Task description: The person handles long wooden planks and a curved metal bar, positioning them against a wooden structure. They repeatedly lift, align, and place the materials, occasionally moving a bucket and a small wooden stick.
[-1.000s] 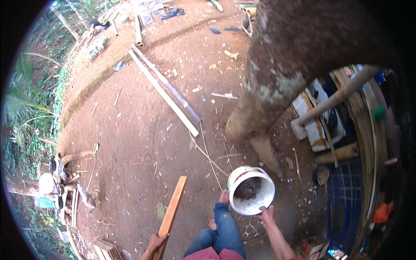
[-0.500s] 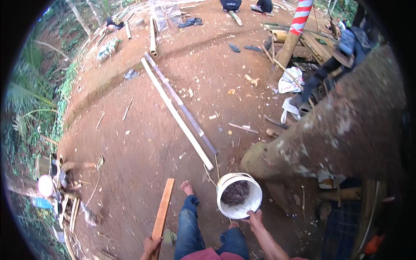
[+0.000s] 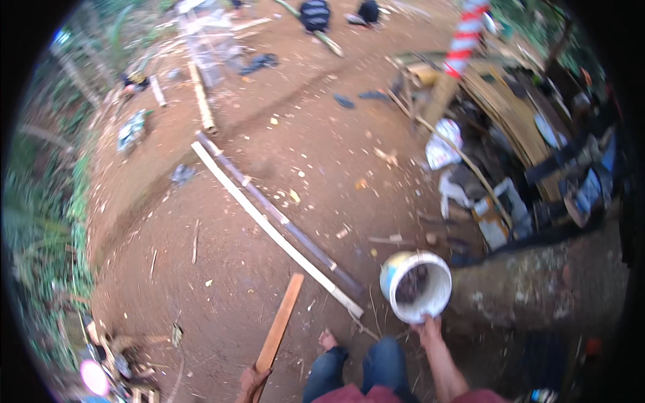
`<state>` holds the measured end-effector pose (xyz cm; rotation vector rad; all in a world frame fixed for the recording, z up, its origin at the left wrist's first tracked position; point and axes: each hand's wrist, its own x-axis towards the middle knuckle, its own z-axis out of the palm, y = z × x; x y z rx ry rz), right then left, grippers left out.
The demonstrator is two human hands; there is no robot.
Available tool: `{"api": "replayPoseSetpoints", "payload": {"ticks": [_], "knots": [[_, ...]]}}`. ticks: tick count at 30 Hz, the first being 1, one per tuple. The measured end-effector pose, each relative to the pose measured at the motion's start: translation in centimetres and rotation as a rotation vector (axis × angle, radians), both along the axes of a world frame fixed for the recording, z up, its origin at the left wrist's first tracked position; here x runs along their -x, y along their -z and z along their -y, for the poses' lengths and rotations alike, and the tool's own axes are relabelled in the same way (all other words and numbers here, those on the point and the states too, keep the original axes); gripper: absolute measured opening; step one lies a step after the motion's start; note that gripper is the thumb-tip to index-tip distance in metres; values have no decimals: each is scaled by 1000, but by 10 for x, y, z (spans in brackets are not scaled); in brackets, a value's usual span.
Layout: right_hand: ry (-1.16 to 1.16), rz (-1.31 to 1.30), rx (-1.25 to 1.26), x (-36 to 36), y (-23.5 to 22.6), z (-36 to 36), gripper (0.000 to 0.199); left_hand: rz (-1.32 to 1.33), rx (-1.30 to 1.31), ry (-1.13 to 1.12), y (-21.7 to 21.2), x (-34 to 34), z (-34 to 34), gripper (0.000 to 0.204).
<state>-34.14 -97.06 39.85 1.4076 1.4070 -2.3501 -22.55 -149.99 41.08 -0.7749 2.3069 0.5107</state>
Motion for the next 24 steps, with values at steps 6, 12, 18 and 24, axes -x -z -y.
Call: {"api": "replayPoseSetpoints", "payload": {"ticks": [6, 12, 18, 24], "knots": [[67, -23, -83, 106, -34, 8, 38, -30, -42, 85, -26, 133, -18, 68], [310, -135, 129, 175, 50, 7, 43, -106, -92, 248, -10, 284, -46, 70], [580, 178, 274, 288, 167, -25, 32, -133, -186, 307, 10, 457, -127, 73], [577, 256, 254, 361, 184, -60, 33, -99, -208, 401, -15, 588, -171, 71]]}}
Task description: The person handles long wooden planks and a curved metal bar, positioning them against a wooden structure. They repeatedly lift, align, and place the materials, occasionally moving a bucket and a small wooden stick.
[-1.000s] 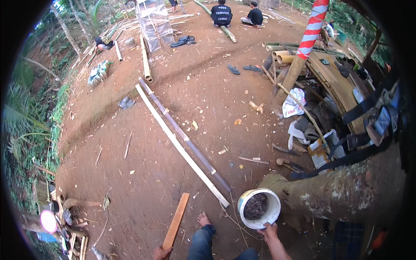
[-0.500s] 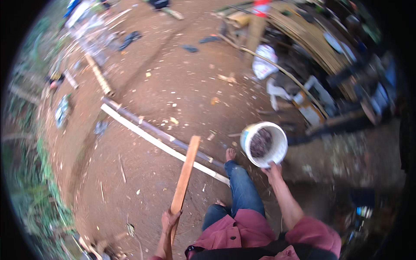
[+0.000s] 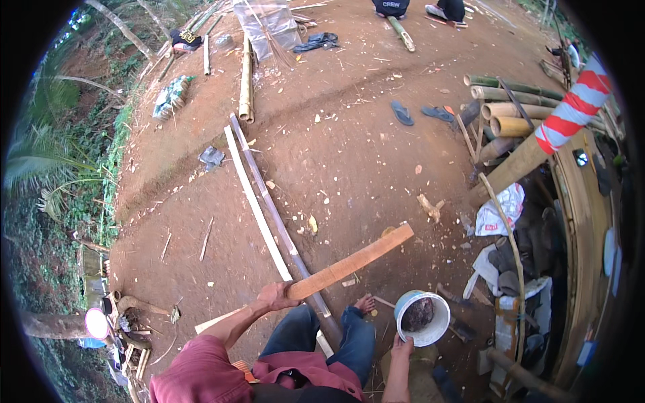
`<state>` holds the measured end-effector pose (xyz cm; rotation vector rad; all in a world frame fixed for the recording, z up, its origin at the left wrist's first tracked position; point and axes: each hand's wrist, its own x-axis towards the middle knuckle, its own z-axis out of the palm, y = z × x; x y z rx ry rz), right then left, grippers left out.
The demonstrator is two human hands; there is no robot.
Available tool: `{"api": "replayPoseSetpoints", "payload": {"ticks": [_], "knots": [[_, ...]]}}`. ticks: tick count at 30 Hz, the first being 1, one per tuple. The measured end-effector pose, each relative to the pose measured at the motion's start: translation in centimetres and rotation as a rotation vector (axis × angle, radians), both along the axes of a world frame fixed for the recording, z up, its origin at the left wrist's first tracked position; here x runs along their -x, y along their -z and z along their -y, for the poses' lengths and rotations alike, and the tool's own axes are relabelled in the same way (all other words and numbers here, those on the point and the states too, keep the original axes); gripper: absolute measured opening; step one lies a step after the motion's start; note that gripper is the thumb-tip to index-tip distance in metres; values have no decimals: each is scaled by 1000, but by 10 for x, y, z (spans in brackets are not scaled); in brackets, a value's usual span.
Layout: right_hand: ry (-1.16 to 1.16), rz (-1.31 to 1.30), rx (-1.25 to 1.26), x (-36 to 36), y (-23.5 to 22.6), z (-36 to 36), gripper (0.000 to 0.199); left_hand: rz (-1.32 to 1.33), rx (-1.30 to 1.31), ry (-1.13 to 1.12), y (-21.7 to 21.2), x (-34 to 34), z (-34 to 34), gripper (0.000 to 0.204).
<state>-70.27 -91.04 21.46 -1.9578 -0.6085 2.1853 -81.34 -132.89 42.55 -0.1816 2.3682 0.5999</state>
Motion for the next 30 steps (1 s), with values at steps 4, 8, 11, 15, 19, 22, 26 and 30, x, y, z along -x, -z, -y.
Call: {"api": "replayPoseSetpoints", "payload": {"ticks": [4, 8, 11, 15, 19, 22, 26, 30], "knots": [[-27, 6, 36, 42, 17, -11, 30, -17, 7, 39, -33, 45, 1, 71], [10, -22, 86, 88, 75, -14, 30, 78, 76, 94, -34, 104, -3, 71], [-28, -198, 92, 111, 147, -12, 38, 55, -39, 112, 4, 152, -17, 67], [47, -148, 16, 184, 187, 5, 36, 133, -498, -193, 70, 154, 13, 55], [250, -20, 65, 205, 248, 1, 30, 241, -398, -84, 108, 210, 5, 53], [354, -39, 88, 238, 266, 18, 25, 222, -291, -3, 119, 240, 16, 52], [292, -157, 176, 245, 298, 35, 29, 260, -277, 8, 128, 276, 21, 52], [-169, -36, 277, 239, 257, 72, 57, 190, -35, 278, 111, 307, -14, 58]]}}
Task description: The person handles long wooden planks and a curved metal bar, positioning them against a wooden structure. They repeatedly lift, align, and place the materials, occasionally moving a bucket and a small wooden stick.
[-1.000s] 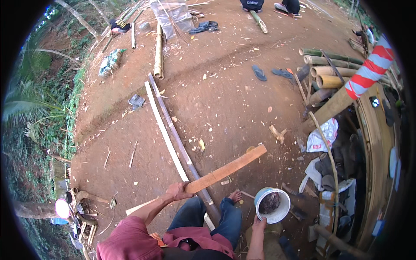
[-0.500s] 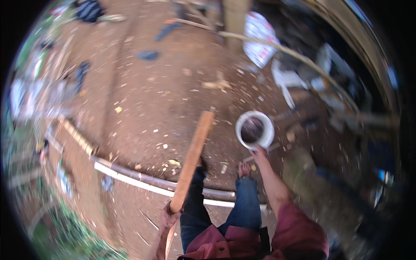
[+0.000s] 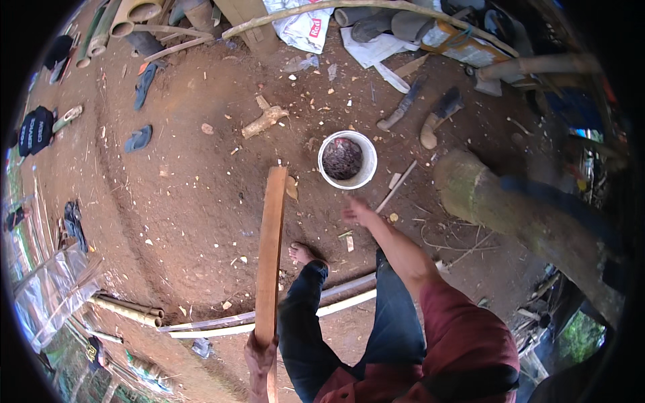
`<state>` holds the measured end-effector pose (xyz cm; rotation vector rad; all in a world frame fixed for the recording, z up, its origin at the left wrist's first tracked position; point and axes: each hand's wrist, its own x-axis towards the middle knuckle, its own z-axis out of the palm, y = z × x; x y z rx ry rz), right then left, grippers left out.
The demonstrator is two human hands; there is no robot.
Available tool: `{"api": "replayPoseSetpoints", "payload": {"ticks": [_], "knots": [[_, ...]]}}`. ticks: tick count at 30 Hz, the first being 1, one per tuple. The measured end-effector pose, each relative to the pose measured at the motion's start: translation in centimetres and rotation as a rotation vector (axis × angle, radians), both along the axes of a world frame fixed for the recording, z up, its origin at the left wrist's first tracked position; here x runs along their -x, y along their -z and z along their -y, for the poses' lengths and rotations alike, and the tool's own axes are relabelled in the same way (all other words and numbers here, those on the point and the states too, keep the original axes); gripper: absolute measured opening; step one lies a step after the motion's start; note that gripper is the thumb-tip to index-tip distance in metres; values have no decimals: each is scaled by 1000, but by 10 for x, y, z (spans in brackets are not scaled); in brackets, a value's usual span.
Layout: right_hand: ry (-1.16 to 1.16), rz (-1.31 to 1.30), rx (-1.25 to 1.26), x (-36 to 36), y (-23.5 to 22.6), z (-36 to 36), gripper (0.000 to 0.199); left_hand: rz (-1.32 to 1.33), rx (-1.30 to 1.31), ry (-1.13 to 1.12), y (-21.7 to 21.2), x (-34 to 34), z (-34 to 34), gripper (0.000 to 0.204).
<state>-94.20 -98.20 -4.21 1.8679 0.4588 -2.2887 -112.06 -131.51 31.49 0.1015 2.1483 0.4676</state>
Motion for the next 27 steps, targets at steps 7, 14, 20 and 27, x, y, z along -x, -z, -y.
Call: {"api": "replayPoseSetpoints", "payload": {"ticks": [7, 14, 20, 27], "knots": [[159, -446, 21, 68, -269, 101, 77, -233, 148, 686, -55, 30, -80, 58], [877, -258, -132, 110, -337, 117, 56, -340, -117, 950, -130, 57, -102, 62], [1115, -363, -404, 102, -439, 42, 64, -539, -136, 1145, -202, 76, -140, 88], [1242, -436, -741, 37, -481, -77, 68, -870, -268, 1107, -228, 125, -163, 85]]}}
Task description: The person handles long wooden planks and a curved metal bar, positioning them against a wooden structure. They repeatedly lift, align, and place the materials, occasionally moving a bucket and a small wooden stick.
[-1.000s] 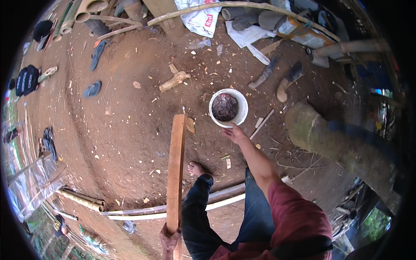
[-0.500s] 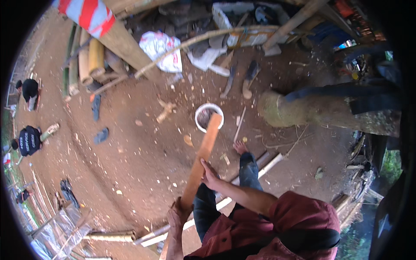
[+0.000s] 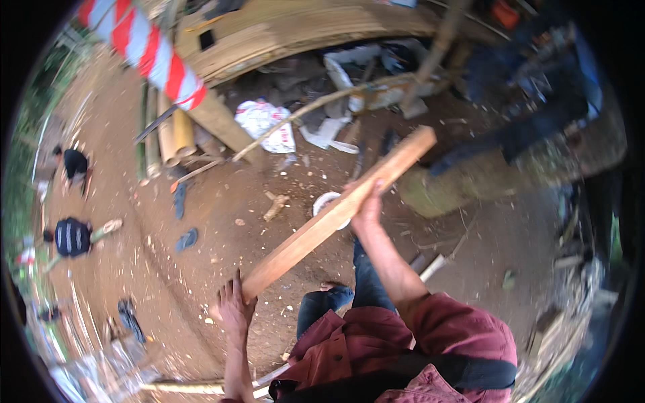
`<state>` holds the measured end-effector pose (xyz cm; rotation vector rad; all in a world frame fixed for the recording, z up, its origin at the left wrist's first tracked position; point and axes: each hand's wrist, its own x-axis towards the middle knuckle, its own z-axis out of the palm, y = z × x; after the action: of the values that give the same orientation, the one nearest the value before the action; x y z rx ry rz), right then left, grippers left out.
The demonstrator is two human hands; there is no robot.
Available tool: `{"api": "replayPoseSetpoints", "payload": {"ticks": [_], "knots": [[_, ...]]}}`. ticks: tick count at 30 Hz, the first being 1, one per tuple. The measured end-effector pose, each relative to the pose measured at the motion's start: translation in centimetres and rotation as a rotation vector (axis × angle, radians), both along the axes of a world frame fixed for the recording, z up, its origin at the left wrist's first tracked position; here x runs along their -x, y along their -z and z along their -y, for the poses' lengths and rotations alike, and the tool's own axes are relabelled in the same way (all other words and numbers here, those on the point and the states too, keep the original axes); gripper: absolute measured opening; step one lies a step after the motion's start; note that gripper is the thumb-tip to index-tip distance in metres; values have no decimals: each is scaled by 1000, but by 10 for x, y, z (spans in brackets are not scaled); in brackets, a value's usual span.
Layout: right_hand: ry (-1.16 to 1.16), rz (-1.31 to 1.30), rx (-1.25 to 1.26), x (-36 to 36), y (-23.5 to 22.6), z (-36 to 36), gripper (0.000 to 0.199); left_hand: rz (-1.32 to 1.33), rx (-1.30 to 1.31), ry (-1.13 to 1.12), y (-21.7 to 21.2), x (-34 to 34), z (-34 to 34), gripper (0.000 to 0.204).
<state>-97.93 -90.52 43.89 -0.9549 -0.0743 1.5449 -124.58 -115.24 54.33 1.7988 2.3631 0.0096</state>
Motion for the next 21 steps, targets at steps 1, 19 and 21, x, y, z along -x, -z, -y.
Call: {"api": "replayPoseSetpoints", "payload": {"ticks": [1, 19, 21], "knots": [[-20, -25, -65, -16, 11, -12, 82, -10, -53, -8, -1, 3, -11, 83], [187, 135, -59, -149, -42, -234, 68, 1524, -719, -738, 25, -61, -190, 58], [188, 173, -70, -140, -48, -238, 68, 1790, -920, -867, 37, -64, -194, 57]]}}
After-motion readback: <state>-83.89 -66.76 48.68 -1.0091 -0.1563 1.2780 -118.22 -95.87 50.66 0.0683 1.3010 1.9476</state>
